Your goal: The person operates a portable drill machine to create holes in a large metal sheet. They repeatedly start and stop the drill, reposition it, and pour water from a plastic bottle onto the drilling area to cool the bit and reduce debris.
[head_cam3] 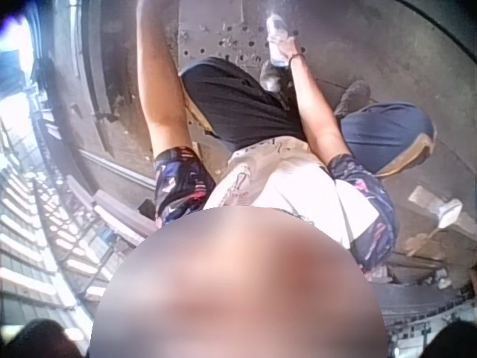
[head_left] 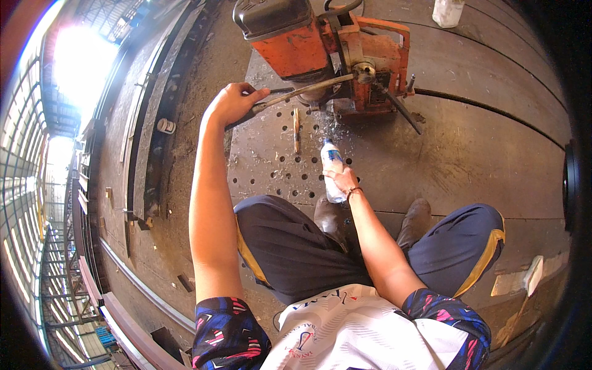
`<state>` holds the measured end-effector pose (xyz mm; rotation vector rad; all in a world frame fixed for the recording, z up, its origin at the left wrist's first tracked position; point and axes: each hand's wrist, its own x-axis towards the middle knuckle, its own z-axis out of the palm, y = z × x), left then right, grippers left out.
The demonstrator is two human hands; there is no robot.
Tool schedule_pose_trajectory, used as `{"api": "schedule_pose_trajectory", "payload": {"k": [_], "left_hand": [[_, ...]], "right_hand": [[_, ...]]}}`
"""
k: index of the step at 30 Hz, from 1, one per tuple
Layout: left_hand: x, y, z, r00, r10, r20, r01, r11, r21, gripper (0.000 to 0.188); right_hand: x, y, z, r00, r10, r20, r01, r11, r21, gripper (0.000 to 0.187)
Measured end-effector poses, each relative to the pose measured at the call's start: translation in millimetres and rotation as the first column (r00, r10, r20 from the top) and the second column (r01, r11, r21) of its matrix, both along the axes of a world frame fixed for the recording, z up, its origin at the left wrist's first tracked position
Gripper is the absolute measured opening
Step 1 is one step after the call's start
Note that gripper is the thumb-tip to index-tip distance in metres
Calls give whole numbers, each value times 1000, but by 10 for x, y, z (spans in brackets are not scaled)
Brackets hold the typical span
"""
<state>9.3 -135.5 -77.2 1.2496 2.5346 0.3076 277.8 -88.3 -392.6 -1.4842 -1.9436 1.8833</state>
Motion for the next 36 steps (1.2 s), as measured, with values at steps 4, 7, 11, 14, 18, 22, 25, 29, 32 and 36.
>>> {"api": "schedule_pose_trajectory", "payload": {"k": [4,7,11,14,18,22,25,29,32,36], "left_hand": [[28,48,30,1000,-5,10,5,1000,-9,72],[19,65,21,1000,-11,12,11,1000,-1,72],[-5,39,-2,1000,-9,15,9,1000,6,73],[-9,43,-7,1000,-8,14,8,1000,4,74],[-6,52,-9,1000,-21,18,21,1000,10,75],[-47,25,-44,1000,-28,7,28,1000,14,75],[-45,45,-52,999,-30,15,30,999,18,74],[-46,31,-66,999,-15,29,14,1000,22,74],[-56,31,-70,999,-6,40,6,1000,1,74],[-68,9,-83,999,-11,52,10,1000,8,74]], "right_hand": [[-5,0,-154,996,-42,-75,40,999,-22,63],[-20,19,-363,998,-36,-50,34,999,-42,62],[-42,7,-432,1000,-14,9,15,999,-45,59],[-49,12,-505,1000,-19,7,20,999,-44,58],[-45,33,-525,1000,-16,-16,15,997,-70,57],[-42,4,-418,1000,-15,-10,14,999,-38,57],[-38,27,-403,1000,-22,-1,22,999,-50,58],[-15,28,-241,1000,-14,27,14,1000,-13,58],[9,9,-108,1000,-28,-3,28,1000,3,57],[7,2,-10,1000,-31,-4,31,1000,1,57]]}}
